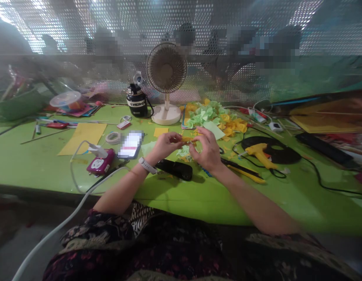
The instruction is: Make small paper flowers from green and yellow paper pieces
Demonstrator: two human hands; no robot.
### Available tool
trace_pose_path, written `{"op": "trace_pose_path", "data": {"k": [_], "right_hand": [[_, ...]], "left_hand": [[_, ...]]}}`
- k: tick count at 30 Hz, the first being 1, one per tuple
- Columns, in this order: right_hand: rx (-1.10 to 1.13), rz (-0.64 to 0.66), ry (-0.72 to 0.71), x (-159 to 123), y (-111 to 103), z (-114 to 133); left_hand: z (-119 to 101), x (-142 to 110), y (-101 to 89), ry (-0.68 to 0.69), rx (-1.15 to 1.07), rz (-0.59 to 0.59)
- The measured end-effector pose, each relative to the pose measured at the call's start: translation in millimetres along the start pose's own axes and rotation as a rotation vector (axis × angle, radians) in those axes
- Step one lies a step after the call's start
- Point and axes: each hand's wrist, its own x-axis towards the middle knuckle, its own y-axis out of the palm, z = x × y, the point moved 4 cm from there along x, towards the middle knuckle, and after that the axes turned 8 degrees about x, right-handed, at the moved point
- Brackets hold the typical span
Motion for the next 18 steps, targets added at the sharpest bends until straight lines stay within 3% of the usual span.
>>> {"op": "trace_pose_path", "data": {"k": [18], "right_hand": [[-0.006, -0.027, -0.032, 1.3, -0.6, 0.2]], "left_hand": [[0.1, -0.2, 1.1, 0.065, 0.092, 0.024]]}}
